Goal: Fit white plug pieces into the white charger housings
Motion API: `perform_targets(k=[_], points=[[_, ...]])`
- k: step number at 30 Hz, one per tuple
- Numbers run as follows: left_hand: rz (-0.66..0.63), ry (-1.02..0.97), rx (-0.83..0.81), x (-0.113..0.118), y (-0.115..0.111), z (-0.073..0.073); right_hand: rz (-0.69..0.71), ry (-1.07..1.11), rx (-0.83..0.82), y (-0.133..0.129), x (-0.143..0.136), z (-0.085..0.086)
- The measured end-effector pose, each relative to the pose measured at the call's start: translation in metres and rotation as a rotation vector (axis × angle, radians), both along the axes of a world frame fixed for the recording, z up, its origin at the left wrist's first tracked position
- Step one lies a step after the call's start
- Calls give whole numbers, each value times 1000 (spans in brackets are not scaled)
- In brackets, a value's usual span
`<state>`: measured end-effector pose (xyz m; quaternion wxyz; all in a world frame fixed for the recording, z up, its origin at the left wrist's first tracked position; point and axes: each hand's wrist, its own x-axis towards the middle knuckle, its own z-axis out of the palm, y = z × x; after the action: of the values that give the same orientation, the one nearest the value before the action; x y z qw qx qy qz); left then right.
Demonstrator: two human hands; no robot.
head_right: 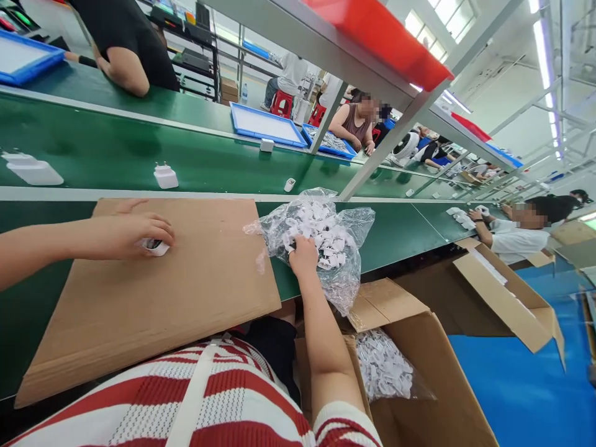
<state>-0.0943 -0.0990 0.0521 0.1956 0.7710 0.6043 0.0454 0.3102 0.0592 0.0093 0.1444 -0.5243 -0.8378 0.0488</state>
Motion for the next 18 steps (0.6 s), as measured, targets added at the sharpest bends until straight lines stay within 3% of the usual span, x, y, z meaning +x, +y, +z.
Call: perform_targets(k=[5,9,13,15,18], points=[[21,108,121,40,10,1,-14,191,-86,-1,5,9],[28,88,214,76,16,-13,-52,688,-219,-16,16,11],[39,7,314,99,22,-31,5,1186,-542,-38,17,20],[53,-23,336,105,25,-34,45,1265,-650,-52,12,30],[106,-104,317,109,24,-34,127,1225,-675,-72,-1,47]])
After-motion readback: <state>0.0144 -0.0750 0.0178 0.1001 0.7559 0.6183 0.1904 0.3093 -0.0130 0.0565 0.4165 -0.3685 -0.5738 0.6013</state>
